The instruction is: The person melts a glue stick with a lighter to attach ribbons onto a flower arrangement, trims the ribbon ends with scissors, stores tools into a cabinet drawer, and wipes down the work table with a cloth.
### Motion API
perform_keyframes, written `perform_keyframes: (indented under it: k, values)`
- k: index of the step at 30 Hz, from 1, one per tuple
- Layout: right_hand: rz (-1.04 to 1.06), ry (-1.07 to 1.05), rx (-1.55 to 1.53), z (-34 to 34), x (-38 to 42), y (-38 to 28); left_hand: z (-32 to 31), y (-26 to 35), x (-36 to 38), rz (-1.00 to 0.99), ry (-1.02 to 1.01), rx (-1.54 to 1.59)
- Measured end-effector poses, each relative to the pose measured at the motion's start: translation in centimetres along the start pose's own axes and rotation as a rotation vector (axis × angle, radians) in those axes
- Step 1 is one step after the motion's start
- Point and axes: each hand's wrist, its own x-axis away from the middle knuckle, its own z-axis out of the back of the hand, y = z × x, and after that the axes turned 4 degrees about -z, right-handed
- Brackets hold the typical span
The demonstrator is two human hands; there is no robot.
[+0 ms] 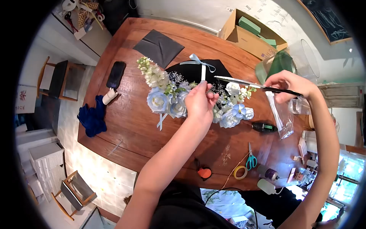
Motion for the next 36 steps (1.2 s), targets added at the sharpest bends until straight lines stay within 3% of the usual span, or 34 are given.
perform_keyframes:
  k: [5, 7, 12, 25, 29, 33, 34, 35, 36]
  values:
    - [-0.037, -0.095, 0.133, 0.6, -4.7, -1.9, 0.4, -0.1, -0.6, -0.016, -0.003, 0.042]
    - [0.066, -0.088, 0.119, 0.1, -5.7, -1.9, 0.1, 0.2, -0.3, -0.027, 0.004, 0.034]
    - [0.043, -0.071, 0.214, -0.3, -7.1, -2.7, 0.2, 0.3, -0.5, -0.012, -0.022, 0.004]
    - [0.092, -0.044, 0.453, -0.6, -7.7, -4.0, -0.1, 0.8, -0.5, 0.021, -0.02, -0.077]
    - [0.128, 0.055, 0.509, -0.7, -6.1, -3.1, -0.1, 1.5, 0.8, 0.044, -0.09, -0.133]
    - [0.116, 0.182, 0.121, -2.0, -1.5, -0.2, 3.2, 3.5, 6.7, -0.053, -0.541, -0.71]
    - [0.13, 0.21, 0.042, -2.5, -0.1, 0.3, 5.3, 3.0, 7.9, -0.042, -0.643, -0.946]
    - [0.145, 0.238, -0.036, -3.1, 1.1, 1.0, 8.1, 1.2, 8.3, -0.229, -0.798, -1.131]
    - [0.126, 0.251, -0.093, -3.5, 2.1, 1.9, 10.8, -1.1, 8.7, -0.21, -0.932, -1.271]
